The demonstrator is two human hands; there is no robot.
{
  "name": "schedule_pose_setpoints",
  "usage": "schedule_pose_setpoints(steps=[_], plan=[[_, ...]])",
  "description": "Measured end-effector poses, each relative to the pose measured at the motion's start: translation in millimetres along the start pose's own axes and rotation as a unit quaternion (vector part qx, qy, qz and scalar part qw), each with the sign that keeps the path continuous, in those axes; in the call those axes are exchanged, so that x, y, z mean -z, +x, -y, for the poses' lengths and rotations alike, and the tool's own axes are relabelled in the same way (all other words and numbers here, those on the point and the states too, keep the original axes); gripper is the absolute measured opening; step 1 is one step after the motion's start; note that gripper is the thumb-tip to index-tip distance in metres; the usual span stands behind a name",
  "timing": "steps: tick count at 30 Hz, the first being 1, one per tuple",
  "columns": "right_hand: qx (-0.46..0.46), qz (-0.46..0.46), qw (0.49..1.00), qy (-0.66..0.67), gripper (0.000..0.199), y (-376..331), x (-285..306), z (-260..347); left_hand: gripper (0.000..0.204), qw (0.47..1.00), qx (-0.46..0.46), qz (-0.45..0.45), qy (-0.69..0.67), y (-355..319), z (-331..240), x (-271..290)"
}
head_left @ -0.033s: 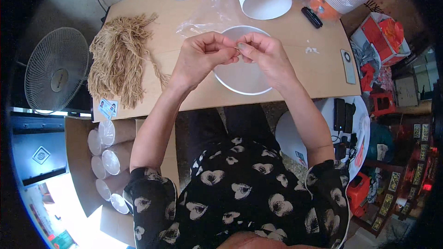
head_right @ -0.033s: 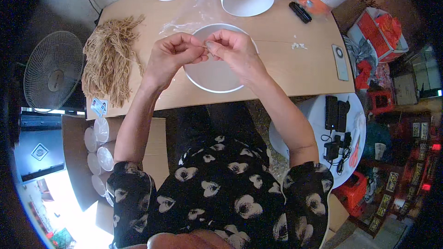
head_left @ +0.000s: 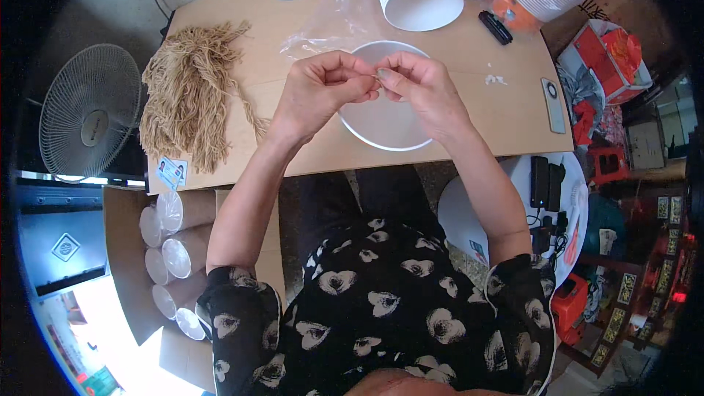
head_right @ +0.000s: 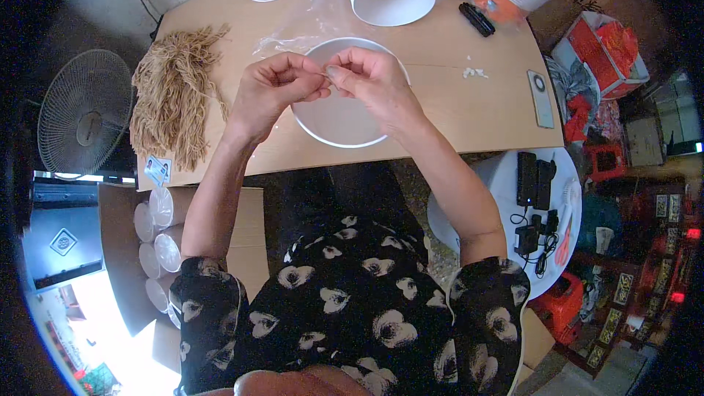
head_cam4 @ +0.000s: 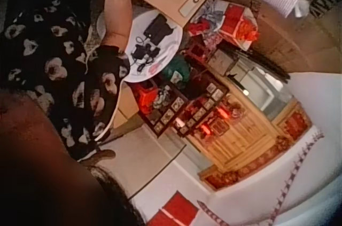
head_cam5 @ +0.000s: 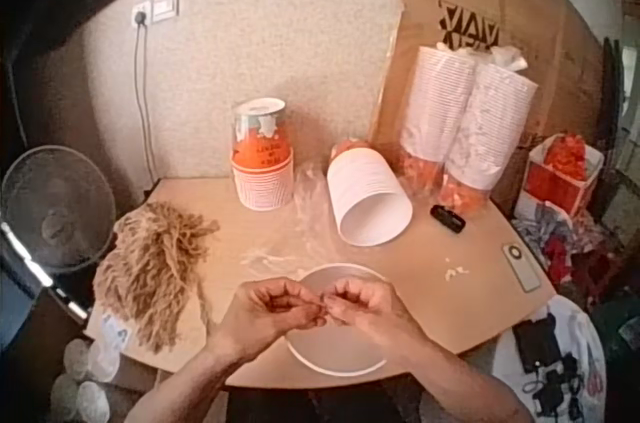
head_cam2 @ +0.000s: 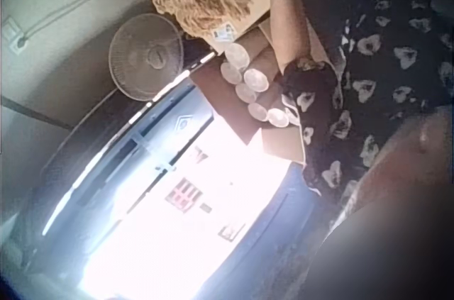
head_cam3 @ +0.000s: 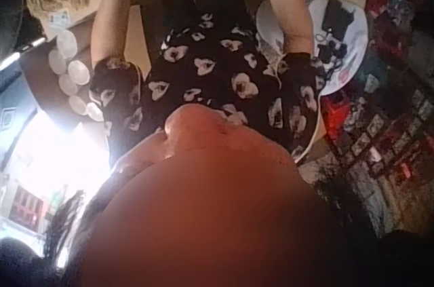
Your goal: The recorder is attaching thin strings or handles to paper buckets at a workbench.
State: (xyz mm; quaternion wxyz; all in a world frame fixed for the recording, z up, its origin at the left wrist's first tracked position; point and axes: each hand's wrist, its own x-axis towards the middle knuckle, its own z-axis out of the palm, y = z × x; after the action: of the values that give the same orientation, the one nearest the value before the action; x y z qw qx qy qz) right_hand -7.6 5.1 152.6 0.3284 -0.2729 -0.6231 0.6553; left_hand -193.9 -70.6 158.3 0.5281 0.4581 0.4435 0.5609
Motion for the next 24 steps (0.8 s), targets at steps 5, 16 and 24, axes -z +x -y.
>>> schedule_pose_setpoints(steps=[5, 16, 24], plan=[[-0.013, 0.028, 0.999, 0.017, 0.017, -0.6, 1.0, 1.0, 0.015, 1.0, 0.005, 0.002, 0.003, -1.3, -2.6, 1.3], [-0.006, 0.067, 0.997, -0.042, 0.014, -1.3, 4.0, 9.6, 0.015, 0.995, -0.044, 0.005, 0.085, -4.5, -7.1, 1.2], [-0.02, 0.067, 0.998, -0.005, 0.01, -3.4, 6.2, 5.6, 0.012, 0.992, -0.064, -0.001, 0.107, -7.0, -2.4, -1.7]])
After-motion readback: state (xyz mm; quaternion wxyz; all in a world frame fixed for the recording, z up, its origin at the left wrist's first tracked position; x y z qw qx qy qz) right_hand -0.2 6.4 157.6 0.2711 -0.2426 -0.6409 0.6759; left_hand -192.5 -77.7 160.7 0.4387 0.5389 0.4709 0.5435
